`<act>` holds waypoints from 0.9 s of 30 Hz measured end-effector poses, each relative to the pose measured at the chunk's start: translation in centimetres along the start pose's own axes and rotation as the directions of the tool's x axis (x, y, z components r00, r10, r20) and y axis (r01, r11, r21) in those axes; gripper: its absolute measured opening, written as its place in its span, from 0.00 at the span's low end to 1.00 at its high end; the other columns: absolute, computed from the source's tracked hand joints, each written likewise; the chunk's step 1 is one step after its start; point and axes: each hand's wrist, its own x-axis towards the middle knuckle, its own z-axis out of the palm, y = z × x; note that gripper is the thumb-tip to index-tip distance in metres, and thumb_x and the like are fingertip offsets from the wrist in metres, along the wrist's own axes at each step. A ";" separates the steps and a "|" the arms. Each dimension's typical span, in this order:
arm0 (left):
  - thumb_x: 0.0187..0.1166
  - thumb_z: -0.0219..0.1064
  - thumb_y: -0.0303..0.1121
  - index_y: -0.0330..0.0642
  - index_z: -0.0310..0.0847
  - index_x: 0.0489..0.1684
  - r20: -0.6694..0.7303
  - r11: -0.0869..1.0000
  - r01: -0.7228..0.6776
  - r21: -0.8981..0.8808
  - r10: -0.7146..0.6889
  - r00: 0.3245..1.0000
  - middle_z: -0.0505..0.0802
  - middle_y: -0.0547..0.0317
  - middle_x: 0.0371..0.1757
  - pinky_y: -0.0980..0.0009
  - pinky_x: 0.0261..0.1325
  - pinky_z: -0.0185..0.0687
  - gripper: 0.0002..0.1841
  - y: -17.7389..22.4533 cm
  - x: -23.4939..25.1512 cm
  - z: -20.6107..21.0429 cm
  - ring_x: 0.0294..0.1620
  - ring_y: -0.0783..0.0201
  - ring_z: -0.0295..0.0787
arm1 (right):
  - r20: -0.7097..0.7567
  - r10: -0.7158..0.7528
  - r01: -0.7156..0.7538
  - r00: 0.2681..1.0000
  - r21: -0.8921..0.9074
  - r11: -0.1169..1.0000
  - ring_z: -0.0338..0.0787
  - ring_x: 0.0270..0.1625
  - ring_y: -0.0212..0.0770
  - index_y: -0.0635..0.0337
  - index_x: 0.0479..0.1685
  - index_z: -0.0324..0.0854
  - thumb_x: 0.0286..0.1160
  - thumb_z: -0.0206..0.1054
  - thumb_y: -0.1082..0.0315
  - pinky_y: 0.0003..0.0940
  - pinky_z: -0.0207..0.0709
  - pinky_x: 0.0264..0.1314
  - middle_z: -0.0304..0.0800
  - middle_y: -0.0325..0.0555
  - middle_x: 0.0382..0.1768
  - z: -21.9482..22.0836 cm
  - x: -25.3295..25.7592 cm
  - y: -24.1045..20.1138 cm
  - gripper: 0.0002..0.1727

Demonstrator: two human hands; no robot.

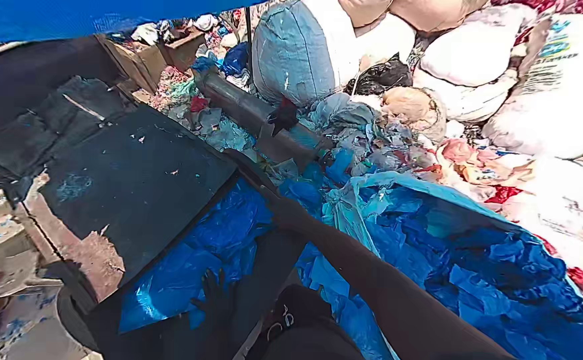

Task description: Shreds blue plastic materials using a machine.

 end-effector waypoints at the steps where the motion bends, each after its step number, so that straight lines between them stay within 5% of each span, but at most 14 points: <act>1: 0.86 0.39 0.67 0.62 0.57 0.94 0.122 0.999 0.024 -0.047 -0.018 0.992 0.57 0.46 0.96 0.12 0.78 0.31 0.38 1.1 -0.5 -3.4 0.95 0.31 0.44 | -0.015 -0.012 0.012 1.000 -0.021 1.000 0.75 0.78 0.66 0.62 0.75 0.78 0.84 0.64 0.60 0.63 0.76 0.72 0.52 0.51 0.94 0.7 0.3 0.3 0.24; 3: 0.88 0.38 0.65 0.59 0.55 0.95 0.208 0.994 0.050 -0.093 -0.029 0.978 0.54 0.46 0.96 0.16 0.82 0.29 0.38 2.5 -1.0 -7.7 0.96 0.34 0.42 | -0.010 -0.015 0.015 1.000 -0.041 0.999 0.76 0.77 0.66 0.61 0.75 0.79 0.85 0.62 0.58 0.61 0.77 0.70 0.52 0.52 0.93 1.0 0.6 0.2 0.24; 4: 0.88 0.38 0.64 0.59 0.59 0.93 0.124 0.996 0.034 -0.088 -0.023 0.992 0.58 0.44 0.95 0.15 0.80 0.32 0.37 2.5 -1.2 -7.3 0.95 0.33 0.46 | -0.006 -0.013 0.012 1.000 -0.047 0.999 0.77 0.77 0.66 0.61 0.75 0.79 0.85 0.63 0.58 0.61 0.78 0.69 0.50 0.52 0.94 1.0 0.6 0.0 0.24; 5: 0.86 0.42 0.64 0.58 0.74 0.86 -0.112 0.995 -0.003 -0.100 -0.008 0.994 0.69 0.40 0.90 0.12 0.75 0.38 0.35 2.0 -1.2 -4.5 0.90 0.29 0.58 | 0.010 -0.008 0.009 1.000 -0.068 0.998 0.76 0.77 0.66 0.61 0.74 0.79 0.85 0.62 0.58 0.60 0.79 0.69 0.46 0.52 0.96 0.9 0.6 -0.1 0.24; 6: 0.88 0.37 0.65 0.66 0.62 0.92 0.008 0.996 0.036 -0.075 -0.036 0.999 0.57 0.46 0.96 0.15 0.79 0.32 0.35 2.1 -1.2 -4.7 0.95 0.34 0.45 | 0.031 0.005 -0.003 1.000 -0.082 0.997 0.76 0.78 0.65 0.61 0.75 0.78 0.86 0.62 0.58 0.59 0.79 0.68 0.43 0.52 0.96 0.7 0.6 -0.2 0.24; 7: 0.86 0.42 0.64 0.64 0.74 0.85 -0.171 0.993 0.017 -0.117 -0.037 0.985 0.67 0.46 0.92 0.14 0.78 0.31 0.34 2.0 -1.0 -3.0 0.93 0.34 0.54 | 0.050 0.019 -0.014 0.999 -0.094 0.995 0.76 0.78 0.65 0.61 0.76 0.77 0.86 0.62 0.58 0.59 0.80 0.69 0.44 0.53 0.96 0.6 0.6 -0.3 0.25; 9: 0.89 0.42 0.61 0.68 0.53 0.95 0.285 0.990 0.105 -0.091 -0.076 0.955 0.46 0.54 0.99 0.18 0.83 0.30 0.33 2.3 -0.9 -8.1 0.97 0.39 0.36 | 0.056 0.019 -0.014 0.998 -0.096 0.995 0.76 0.78 0.67 0.62 0.77 0.77 0.85 0.62 0.59 0.60 0.78 0.70 0.54 0.58 0.92 0.4 0.4 -0.8 0.25; 13: 0.86 0.42 0.65 0.67 0.64 0.91 0.105 0.990 0.066 -0.128 -0.052 0.993 0.60 0.52 0.95 0.14 0.78 0.39 0.34 0.9 -1.2 -5.3 0.94 0.36 0.51 | 0.092 0.061 -0.048 0.994 -0.137 0.989 0.77 0.78 0.68 0.59 0.77 0.77 0.86 0.61 0.56 0.61 0.78 0.69 0.62 0.61 0.88 0.1 0.6 -1.6 0.26; 16: 0.87 0.44 0.65 0.72 0.54 0.94 0.262 0.972 0.134 -0.193 -0.080 0.962 0.49 0.62 0.99 0.17 0.82 0.26 0.34 0.8 -0.6 -5.7 0.98 0.45 0.36 | 0.043 0.022 -0.015 0.999 -0.149 0.989 0.78 0.77 0.68 0.60 0.76 0.78 0.85 0.62 0.56 0.62 0.79 0.70 0.65 0.61 0.87 0.5 0.4 -1.3 0.26; 27: 0.85 0.48 0.67 0.68 0.53 0.95 0.222 0.915 0.121 -0.386 -0.036 0.974 0.47 0.61 0.99 0.16 0.82 0.19 0.38 -0.4 -1.5 -4.5 0.99 0.46 0.30 | -0.058 -0.054 0.042 0.997 -0.197 0.980 0.80 0.75 0.71 0.60 0.72 0.82 0.82 0.66 0.56 0.67 0.77 0.70 0.78 0.67 0.76 2.4 0.6 -0.1 0.25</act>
